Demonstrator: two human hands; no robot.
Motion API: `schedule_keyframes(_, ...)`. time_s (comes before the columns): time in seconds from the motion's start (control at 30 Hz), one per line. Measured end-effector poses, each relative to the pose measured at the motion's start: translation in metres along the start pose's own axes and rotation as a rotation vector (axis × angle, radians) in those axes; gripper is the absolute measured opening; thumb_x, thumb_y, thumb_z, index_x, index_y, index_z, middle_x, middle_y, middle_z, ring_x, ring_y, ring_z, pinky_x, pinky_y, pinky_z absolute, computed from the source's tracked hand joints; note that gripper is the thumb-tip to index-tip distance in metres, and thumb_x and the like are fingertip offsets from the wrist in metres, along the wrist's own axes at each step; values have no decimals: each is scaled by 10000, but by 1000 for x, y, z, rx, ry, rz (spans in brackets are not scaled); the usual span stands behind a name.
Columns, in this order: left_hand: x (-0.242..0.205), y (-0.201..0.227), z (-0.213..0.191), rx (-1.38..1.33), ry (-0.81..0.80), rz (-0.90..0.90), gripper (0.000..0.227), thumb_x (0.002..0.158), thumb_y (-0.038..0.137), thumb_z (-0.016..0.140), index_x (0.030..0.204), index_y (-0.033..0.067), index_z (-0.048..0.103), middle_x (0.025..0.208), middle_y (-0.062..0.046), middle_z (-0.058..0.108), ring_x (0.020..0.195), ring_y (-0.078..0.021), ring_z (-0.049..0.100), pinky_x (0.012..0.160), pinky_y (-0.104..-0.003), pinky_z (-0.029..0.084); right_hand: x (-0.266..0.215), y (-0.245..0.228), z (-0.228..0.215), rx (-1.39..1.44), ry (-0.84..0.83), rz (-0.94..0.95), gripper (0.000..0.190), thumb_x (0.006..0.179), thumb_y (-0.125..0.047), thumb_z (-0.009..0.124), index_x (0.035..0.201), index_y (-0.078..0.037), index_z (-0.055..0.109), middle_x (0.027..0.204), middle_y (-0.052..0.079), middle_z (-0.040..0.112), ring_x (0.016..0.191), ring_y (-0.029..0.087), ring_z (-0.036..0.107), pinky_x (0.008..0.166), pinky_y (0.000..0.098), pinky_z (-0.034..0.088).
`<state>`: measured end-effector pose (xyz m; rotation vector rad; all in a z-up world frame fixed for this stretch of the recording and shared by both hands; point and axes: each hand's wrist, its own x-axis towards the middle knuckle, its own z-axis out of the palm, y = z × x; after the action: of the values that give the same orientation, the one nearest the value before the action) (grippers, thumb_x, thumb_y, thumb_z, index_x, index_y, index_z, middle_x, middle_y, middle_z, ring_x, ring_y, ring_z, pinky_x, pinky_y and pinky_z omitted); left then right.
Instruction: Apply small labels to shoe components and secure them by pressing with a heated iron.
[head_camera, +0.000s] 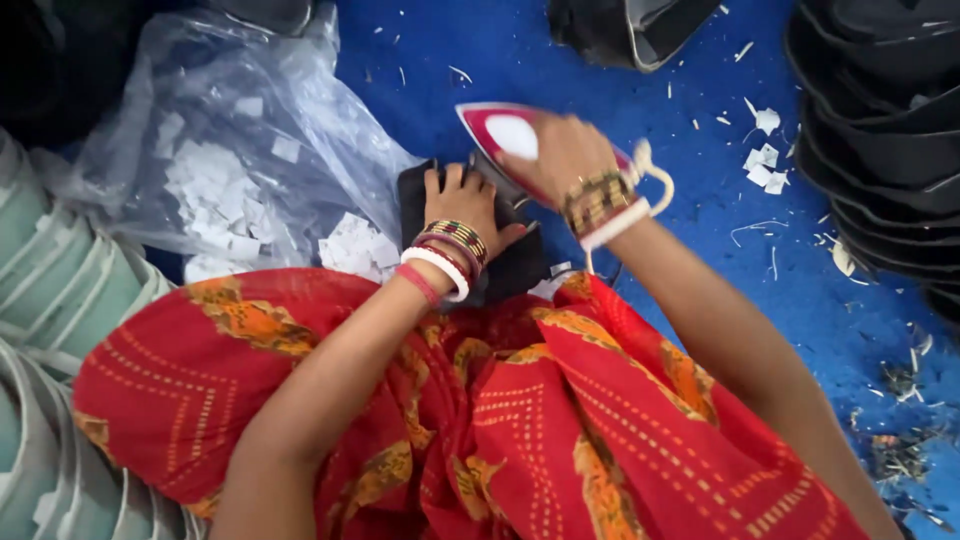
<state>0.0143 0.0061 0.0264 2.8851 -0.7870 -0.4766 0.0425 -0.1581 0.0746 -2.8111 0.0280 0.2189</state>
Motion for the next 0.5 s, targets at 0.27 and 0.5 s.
schedule_keyframes(0.27,2,8,-18,47,-123,-9,824,836,757,599,1272,62,678,1370,-120,608,1353,-335,416,1144,-597,218,12,8,3,73,55,62,554,841,-565,751,1154,-107,735,966,222,741,884,430,708,750,528,564)
schedule_keyframes(0.5,3,-16,-10,-66,-55,107,1096,562,744,775,1388,65,537,1408,-148,565,1354,-404,379,1069,-621,214,44,34,-8,505,246,27,520,894,-546,668,1091,-70,737,887,167,745,784,319,718,735,436,569)
